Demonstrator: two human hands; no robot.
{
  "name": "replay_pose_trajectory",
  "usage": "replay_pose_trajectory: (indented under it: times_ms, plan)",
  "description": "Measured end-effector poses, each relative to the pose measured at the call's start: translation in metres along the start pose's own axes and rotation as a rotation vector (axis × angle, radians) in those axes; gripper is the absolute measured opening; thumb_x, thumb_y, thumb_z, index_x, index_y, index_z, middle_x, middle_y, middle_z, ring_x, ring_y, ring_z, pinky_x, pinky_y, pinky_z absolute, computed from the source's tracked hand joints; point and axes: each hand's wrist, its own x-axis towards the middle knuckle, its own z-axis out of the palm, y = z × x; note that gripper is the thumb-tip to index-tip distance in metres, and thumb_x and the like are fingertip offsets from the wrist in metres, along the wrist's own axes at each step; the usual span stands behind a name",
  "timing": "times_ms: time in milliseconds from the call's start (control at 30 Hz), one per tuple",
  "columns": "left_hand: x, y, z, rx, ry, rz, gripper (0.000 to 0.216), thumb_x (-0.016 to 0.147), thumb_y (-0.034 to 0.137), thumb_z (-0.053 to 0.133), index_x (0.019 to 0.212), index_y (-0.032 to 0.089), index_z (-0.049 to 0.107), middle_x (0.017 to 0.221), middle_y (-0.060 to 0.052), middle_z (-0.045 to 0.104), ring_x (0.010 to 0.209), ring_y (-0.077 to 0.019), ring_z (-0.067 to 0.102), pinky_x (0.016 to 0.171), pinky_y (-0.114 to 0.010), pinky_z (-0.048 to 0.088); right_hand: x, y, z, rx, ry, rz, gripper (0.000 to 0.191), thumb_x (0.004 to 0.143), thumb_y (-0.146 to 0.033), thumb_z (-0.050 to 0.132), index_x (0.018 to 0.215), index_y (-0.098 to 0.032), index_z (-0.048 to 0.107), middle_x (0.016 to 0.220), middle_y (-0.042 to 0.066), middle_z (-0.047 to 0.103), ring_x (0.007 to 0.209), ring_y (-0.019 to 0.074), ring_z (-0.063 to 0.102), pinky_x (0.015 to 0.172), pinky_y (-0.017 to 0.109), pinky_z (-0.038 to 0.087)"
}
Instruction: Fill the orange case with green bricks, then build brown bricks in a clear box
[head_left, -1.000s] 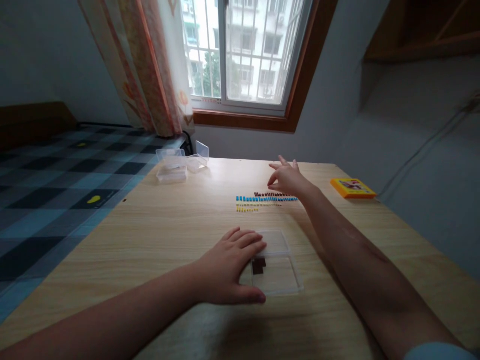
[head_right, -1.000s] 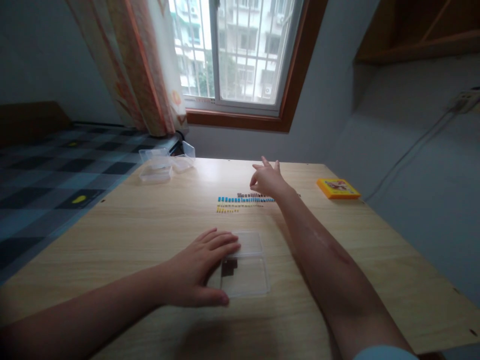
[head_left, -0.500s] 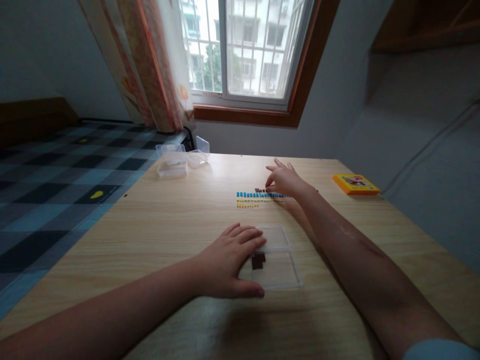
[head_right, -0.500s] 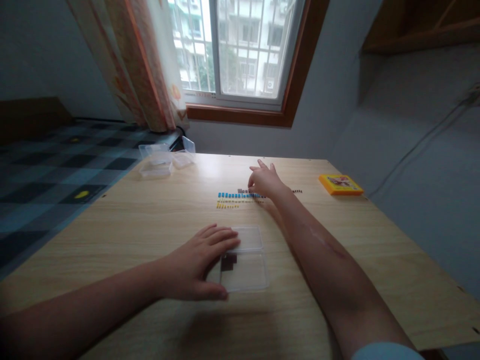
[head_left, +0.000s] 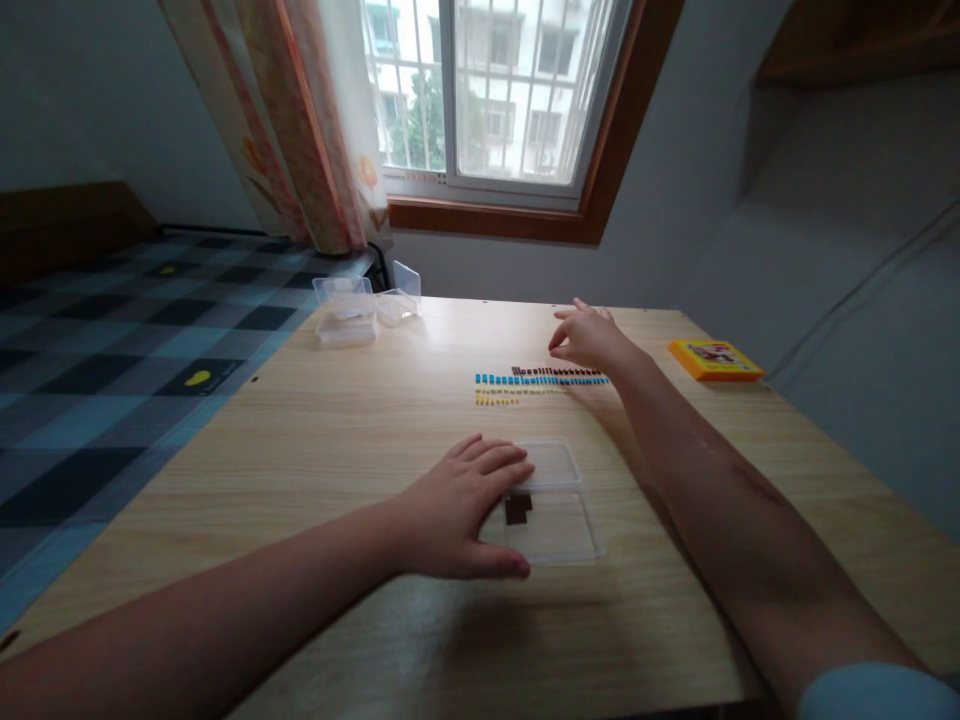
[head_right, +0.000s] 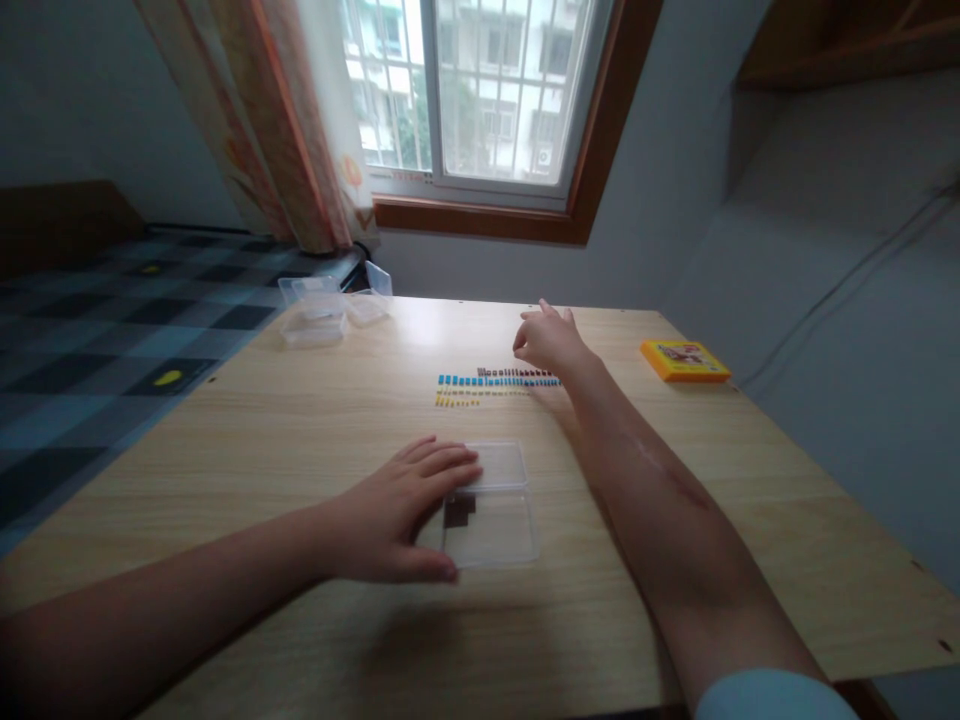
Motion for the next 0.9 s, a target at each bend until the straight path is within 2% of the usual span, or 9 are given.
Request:
replay_pose_trajectory:
  times_ms: [367, 533, 700, 900]
  plan:
    - [-0.0003, 0.0006, -0.0002, 0.002, -0.008, -0.012, 0.095, 0.076, 0.078, 0.068, 0.149, 0.020, 0.051, 0.156, -0.018, 0.049, 0.145, -0.0407, 0.043, 0.125, -0.062, 0.021, -0.0011, 0.0058, -0.0005, 0.037, -0.051, 0.087, 0.013, 0.084, -0.021, 0.076, 0.093, -0.026, 0.085, 0.146, 0.009, 0.061, 0.153, 0.0429, 0.027, 0.119, 0.071, 0.019]
    - [-0.0002, 0.0016, -0.0012, -0.008, -0.012, -0.016, 0.094, 0.077, 0.077, 0.067, 0.149, 0.018, 0.052, 0.156, -0.019, 0.050, 0.145, -0.0408, 0.043, 0.125, -0.064, 0.021, -0.0020, 0.0085, -0.0002, 0.025, -0.057, 0.098, 0.016, 0.086, -0.022, 0.073, 0.096, -0.028, 0.085, 0.151, 0.007, 0.056, 0.153, 0.0430, 0.027, 0.119, 0.071, 0.019]
    - [-0.0002, 0.0008, -0.0002, -0.017, 0.008, -0.007, 0.096, 0.075, 0.079, 0.067, 0.149, 0.020, 0.052, 0.155, -0.018, 0.051, 0.145, -0.0411, 0.044, 0.125, -0.063, 0.021, -0.0034, 0.0088, 0.0055, 0.025, -0.101, 0.044, 0.017, 0.084, -0.029, 0.078, 0.100, -0.030, 0.084, 0.155, 0.008, 0.053, 0.153, 0.0419, 0.026, 0.119, 0.069, 0.022]
    - [-0.0012, 0.0000, 0.0009, -0.016, -0.007, -0.012, 0.099, 0.075, 0.080, 0.067, 0.150, 0.017, 0.051, 0.156, -0.019, 0.049, 0.145, -0.0419, 0.043, 0.125, -0.065, 0.020, -0.0026, 0.0048, 0.0079, 0.028, -0.121, -0.035, 0.021, 0.084, -0.037, 0.081, 0.104, -0.031, 0.083, 0.158, 0.008, 0.049, 0.154, 0.0405, 0.025, 0.120, 0.066, 0.022]
